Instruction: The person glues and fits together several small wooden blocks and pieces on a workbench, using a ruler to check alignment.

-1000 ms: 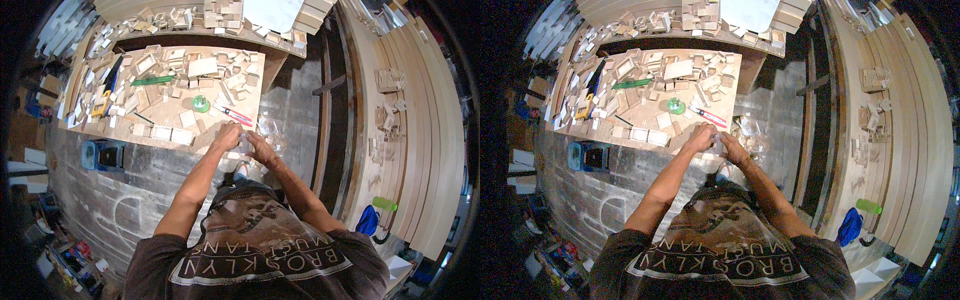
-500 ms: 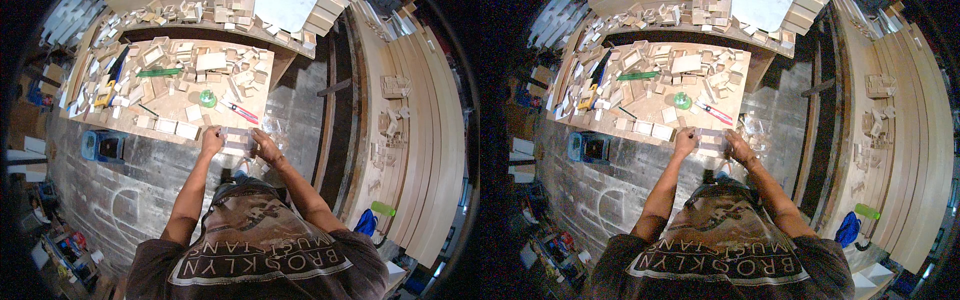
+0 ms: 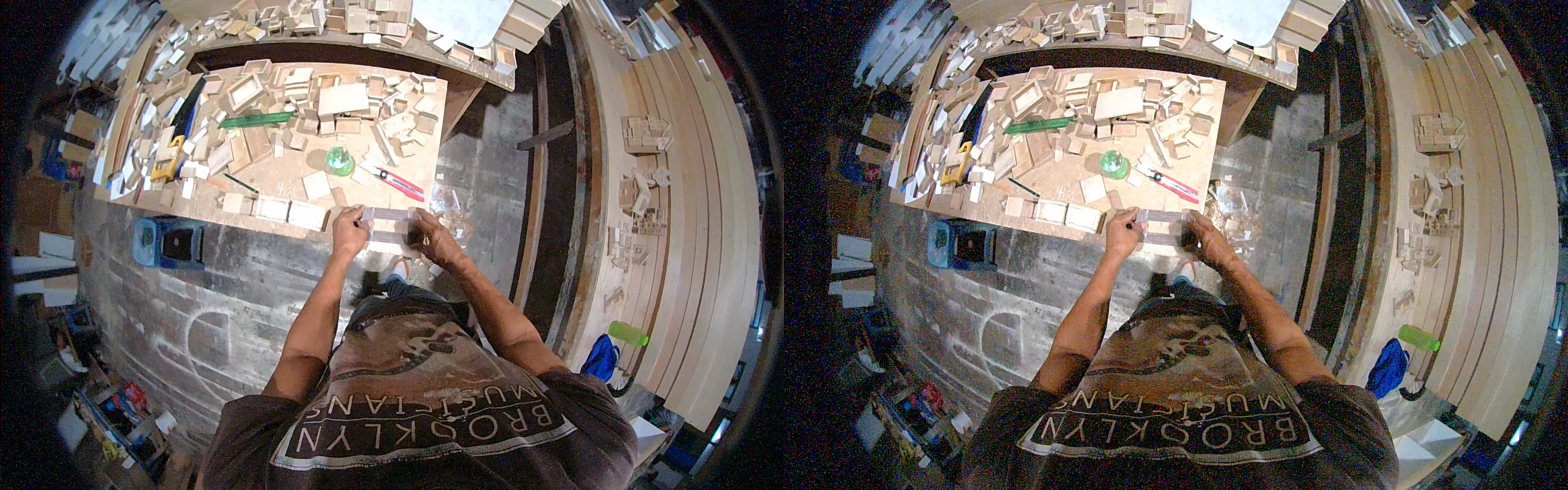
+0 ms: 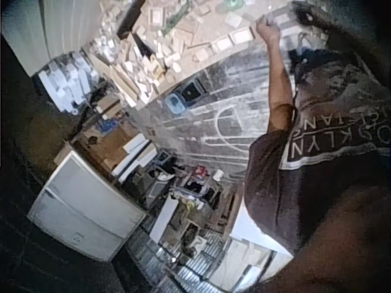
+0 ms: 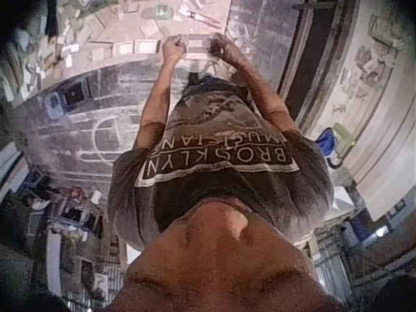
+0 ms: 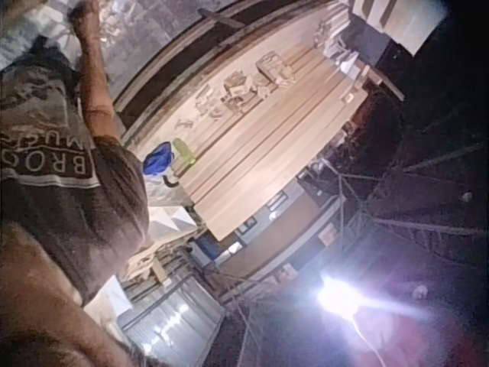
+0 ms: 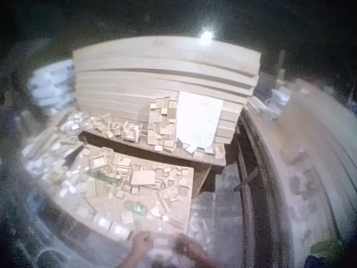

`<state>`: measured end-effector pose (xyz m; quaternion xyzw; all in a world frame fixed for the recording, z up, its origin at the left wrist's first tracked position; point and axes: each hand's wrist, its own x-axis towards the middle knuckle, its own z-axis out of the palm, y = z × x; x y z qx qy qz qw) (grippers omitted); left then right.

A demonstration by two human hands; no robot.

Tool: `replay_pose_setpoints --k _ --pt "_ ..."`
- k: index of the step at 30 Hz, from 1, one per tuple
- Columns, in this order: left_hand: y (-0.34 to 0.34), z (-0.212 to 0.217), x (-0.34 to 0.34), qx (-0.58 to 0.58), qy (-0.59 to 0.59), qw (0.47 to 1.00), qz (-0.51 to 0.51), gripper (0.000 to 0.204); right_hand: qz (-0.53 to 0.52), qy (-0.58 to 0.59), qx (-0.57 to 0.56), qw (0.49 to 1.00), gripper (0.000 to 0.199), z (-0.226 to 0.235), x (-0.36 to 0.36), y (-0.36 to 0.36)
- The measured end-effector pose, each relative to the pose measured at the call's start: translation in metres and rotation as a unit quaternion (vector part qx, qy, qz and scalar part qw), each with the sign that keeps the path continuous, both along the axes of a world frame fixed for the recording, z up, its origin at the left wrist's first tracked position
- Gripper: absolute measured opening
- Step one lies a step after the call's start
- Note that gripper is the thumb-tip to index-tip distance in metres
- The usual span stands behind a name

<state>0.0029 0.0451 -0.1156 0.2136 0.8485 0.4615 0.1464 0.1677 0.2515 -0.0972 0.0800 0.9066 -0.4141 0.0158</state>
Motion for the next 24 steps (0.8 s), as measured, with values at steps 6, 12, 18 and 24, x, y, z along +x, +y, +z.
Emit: replay_pose_setpoints --k 6,12,18,24 --pt "0.000 -0.007 0.002 0.013 0.007 1.000 0.002 0.043 -0.133 -0.064 -0.326 0.934 0.074 0.022 -0.004 -0.011" --pt "0.007 0.004 0.009 -0.080 0.031 0.996 -0.002 0.049 -0.061 -0.036 -0.243 0.967 0.085 0.027 -0.004 -0.012" --pt "0.030 0.041 0.054 -0.100 0.040 0.992 0.065 0.078 0.022 0.095 0.090 0.991 0.074 -0.007 0.004 -0.009" --pt "0.066 0.058 0.078 -0.214 0.009 0.973 0.080 0.113 0.059 -0.039 0.166 0.984 0.062 0.010 -0.008 0.001"
